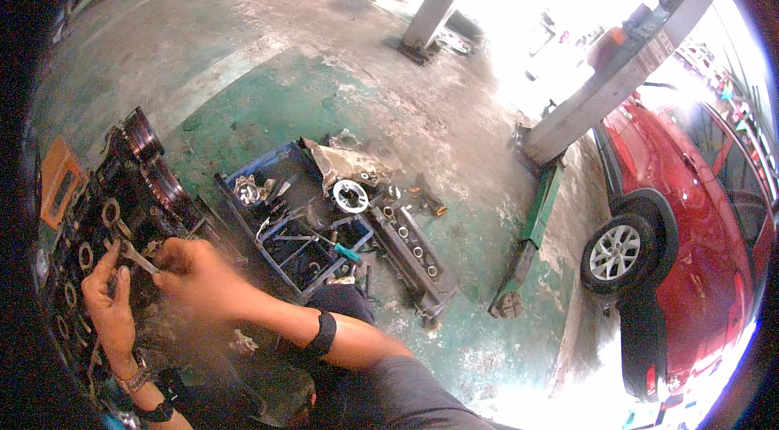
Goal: The person uses a wrench to tighten bolts on a camshaft cap within an engine block, then removes the cap by hand and places it in a blue bin nearby.
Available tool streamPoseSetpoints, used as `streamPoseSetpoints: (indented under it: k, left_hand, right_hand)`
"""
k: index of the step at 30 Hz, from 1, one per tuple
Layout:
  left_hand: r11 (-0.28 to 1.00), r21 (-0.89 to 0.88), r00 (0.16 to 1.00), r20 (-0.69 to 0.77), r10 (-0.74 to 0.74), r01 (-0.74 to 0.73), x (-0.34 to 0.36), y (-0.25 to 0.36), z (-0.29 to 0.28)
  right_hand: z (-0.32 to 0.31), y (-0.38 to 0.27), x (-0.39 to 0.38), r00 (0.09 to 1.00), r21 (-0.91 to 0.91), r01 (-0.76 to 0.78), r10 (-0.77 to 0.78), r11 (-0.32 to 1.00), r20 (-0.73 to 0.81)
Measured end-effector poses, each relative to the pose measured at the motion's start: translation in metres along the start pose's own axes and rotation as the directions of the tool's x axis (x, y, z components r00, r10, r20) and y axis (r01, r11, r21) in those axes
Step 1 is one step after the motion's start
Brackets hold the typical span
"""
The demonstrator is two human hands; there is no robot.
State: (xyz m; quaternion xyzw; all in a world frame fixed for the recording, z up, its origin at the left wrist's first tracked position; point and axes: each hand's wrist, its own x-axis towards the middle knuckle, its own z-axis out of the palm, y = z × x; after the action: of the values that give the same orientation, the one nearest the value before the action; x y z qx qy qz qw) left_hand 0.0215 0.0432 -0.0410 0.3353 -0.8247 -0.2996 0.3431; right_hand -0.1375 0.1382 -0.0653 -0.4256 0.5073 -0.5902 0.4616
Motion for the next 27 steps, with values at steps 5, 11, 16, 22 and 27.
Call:
streamPoseSetpoints:
  k: [5, 11, 16, 22, 27]
  left_hand:
    - [0.998, -0.031, 0.998, 0.012, -0.054, 0.054, 0.0, 0.0, 0.0]
    - [0.998, -0.049, 0.999, -0.015, -0.036, 0.035, 0.0, -0.006, 0.001]
    - [0.999, -0.006, 0.998, -0.025, -0.052, 0.052, -0.002, -0.008, 0.001]
    - [0.995, -0.037, 0.996, 0.031, -0.089, 0.09, -0.001, -0.004, -0.002]
    - [0.999, -0.026, 0.999, -0.003, -0.046, 0.046, -0.001, -0.004, -0.001]
  right_hand:
    - [-0.004, -0.002, -0.002, 1.0, 0.031, -0.003, 0.002, 1.0, 0.015]
    - [0.014, 0.003, -0.006, 0.995, -0.029, 0.093, -0.095, 0.995, -0.044]
    - [0.032, 0.01, -0.009, 0.995, -0.102, 0.084, -0.09, 0.991, -0.05]
    - [0.045, 0.017, -0.007, 0.979, -0.138, 0.185, -0.195, 0.973, -0.065]
    - [0.05, 0.02, -0.004, 0.975, -0.15, 0.189, -0.203, 0.97, -0.088]
